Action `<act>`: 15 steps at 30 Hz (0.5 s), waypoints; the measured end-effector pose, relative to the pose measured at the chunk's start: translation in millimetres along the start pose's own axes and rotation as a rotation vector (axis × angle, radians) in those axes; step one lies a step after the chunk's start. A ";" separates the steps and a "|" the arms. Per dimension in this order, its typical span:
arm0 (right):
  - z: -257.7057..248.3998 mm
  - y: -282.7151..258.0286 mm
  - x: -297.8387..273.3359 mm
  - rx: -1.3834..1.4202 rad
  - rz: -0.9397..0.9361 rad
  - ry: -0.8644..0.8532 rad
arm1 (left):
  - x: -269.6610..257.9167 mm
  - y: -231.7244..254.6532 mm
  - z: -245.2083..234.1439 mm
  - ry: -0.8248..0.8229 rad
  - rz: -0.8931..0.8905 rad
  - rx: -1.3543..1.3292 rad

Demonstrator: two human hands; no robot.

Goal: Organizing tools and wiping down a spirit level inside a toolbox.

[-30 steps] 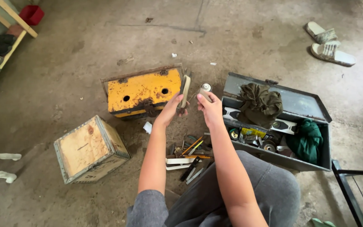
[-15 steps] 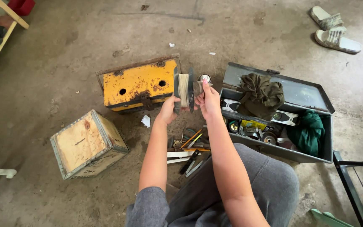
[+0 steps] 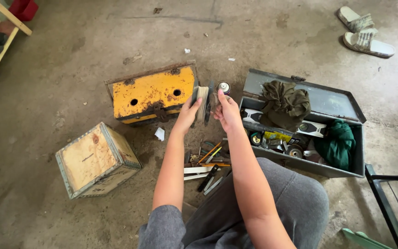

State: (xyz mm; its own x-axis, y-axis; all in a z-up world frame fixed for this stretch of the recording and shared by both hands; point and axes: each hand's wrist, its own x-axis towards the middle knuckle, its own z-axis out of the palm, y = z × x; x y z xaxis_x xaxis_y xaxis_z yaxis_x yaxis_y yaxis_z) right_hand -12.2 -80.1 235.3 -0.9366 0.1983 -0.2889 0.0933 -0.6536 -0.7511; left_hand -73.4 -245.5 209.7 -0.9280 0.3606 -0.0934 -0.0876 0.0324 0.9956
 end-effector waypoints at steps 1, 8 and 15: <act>-0.7 -0.5 -0.4 0.000 -0.001 0.000 | -4.2 7.4 0.9 0.000 0.001 0.000; -6.2 2.9 6.6 -0.091 0.082 0.088 | -9.9 22.3 3.9 -0.052 -0.008 0.235; -19.3 12.7 18.5 -0.042 0.095 0.042 | -28.2 39.8 12.2 -0.115 0.195 0.125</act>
State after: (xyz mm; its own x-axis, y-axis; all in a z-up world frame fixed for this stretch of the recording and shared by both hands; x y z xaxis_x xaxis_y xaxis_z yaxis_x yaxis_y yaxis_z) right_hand -21.8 -70.6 208.9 -0.9079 0.1679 -0.3841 0.1960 -0.6399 -0.7431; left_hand -46.3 -243.0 252.0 -0.8752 0.4746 0.0939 0.1407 0.0640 0.9880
